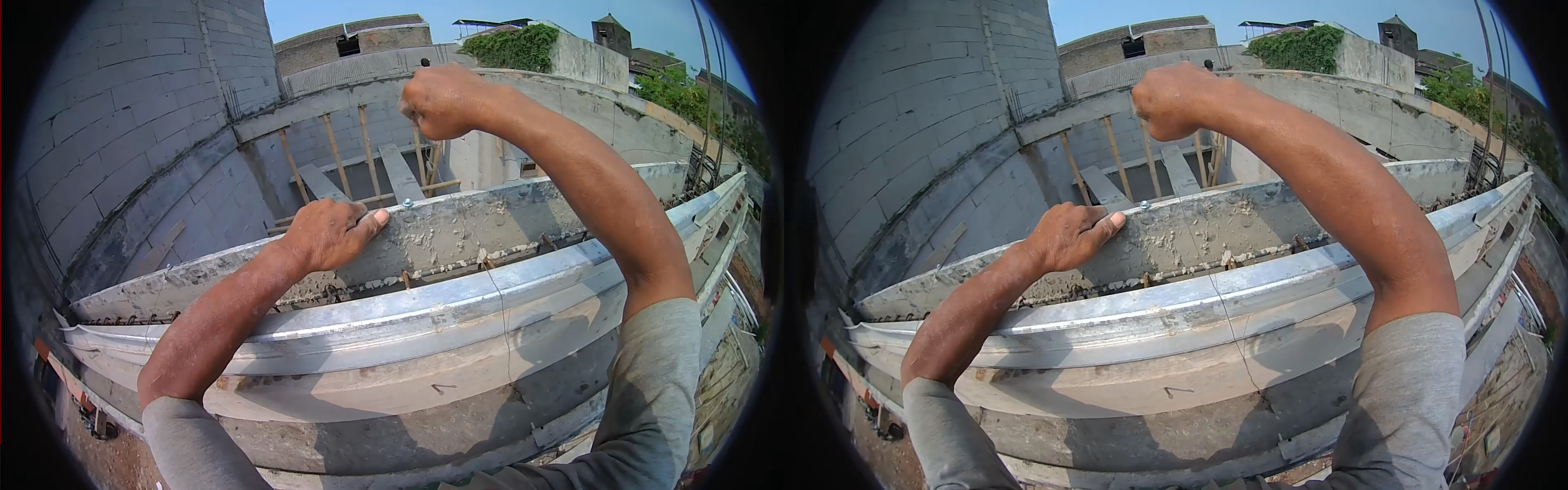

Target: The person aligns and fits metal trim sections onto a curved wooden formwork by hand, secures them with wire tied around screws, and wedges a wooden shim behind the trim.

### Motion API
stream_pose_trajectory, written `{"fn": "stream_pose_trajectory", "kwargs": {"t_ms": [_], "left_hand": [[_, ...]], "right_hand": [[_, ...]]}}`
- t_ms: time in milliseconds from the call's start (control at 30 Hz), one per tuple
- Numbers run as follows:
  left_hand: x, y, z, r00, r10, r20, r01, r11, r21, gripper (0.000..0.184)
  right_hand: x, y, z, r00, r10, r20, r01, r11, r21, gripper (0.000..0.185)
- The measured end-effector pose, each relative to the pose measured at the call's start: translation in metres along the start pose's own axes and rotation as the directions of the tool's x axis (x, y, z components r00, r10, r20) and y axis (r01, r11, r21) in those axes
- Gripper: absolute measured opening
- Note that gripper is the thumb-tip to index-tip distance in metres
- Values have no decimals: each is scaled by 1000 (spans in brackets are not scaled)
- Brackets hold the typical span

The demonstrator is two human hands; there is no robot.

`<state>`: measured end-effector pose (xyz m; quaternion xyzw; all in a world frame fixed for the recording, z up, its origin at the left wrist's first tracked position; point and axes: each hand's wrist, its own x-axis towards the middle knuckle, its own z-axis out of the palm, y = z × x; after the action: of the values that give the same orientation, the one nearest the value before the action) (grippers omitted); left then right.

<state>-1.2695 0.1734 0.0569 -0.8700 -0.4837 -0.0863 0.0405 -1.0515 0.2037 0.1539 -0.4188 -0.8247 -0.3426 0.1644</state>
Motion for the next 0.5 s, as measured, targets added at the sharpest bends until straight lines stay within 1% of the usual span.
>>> {"fn": "stream_pose_trajectory", "kwargs": {"t_ms": [33,67,167,200,267,300,367,400,500], "left_hand": [[0,0,2,1000,2,-10,-2,1000,-9,67],[-1,0,4,1000,2,-17,-2,1000,-16,68],[-5,6,1,999,-36,10,36,999,3,67],[-7,6,6,1000,-28,-10,28,1000,-4,67],[-5,3,8,997,0,-77,0,1000,-4,67],[-3,3,6,997,25,-79,-24,1000,7,67],[-5,2,7,995,47,-84,-46,999,15,67],[-5,0,9,991,61,-119,-61,998,6,67],[-5,3,8,997,14,-71,-12,1000,20,67]], "right_hand": [[1,-14,5,992,-98,-82,98,995,2,11],[13,-24,3,995,-84,-54,86,995,56,8],[38,-37,-7,990,-131,-59,141,966,217,6],[37,-45,-5,989,-107,104,100,993,68,7],[25,-37,29,985,-85,153,57,982,181,8],[25,-31,43,983,-79,166,41,974,222,9],[28,-37,54,976,-93,195,44,969,242,11],[27,-44,59,971,-104,213,44,962,270,12],[37,-70,40,945,-110,308,53,981,188,14]]}}
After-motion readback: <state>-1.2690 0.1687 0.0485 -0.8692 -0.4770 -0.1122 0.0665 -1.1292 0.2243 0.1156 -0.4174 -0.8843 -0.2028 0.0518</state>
